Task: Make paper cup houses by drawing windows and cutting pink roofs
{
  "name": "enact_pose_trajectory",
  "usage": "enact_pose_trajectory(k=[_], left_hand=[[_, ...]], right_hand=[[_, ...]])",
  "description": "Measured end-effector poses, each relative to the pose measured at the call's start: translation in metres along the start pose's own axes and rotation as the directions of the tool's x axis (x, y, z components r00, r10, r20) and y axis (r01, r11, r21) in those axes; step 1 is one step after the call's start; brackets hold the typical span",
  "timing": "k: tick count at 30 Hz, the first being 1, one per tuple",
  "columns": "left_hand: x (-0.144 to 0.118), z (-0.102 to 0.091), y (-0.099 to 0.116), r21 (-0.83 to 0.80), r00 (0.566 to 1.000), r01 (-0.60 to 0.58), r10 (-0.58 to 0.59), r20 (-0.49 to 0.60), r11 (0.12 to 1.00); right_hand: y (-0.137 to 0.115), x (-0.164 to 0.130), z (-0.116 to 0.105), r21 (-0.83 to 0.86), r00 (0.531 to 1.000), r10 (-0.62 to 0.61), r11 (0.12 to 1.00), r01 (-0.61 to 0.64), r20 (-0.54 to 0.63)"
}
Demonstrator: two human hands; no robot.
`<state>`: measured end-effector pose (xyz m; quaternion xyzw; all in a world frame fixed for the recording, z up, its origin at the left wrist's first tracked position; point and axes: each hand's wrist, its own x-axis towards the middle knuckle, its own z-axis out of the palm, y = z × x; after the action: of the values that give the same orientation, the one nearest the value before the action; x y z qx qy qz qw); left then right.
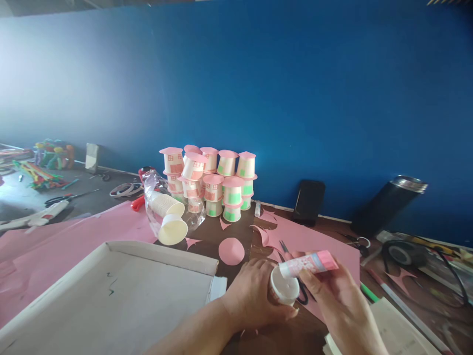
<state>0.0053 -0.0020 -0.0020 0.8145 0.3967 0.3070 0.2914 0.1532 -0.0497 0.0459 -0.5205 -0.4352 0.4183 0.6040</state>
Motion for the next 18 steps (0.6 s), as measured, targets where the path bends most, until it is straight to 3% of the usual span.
enact_pose_trajectory(k=[7,12,18], left_hand=[[0.0,-0.002,-0.001,0.016,1.0,-0.009,0.009,0.01,1.0],[0.001,-0.002,0.0,0.019,1.0,-0.023,0.023,0.009,1.0],[0.0,-0.002,-0.001,0.001,1.0,-0.002,0.002,0.002,1.0]], right_hand=[[0.013,0.002,-0.004,-0.219,0.992,-0.073,0.971,0.095,0.107],[0.018,0.002,-0.007,-0.414,0.985,-0.159,0.893,0.174,0.072],[0.013,-0.001,-0.008,-0.157,0.998,-0.07,0.985,0.07,0.01]])
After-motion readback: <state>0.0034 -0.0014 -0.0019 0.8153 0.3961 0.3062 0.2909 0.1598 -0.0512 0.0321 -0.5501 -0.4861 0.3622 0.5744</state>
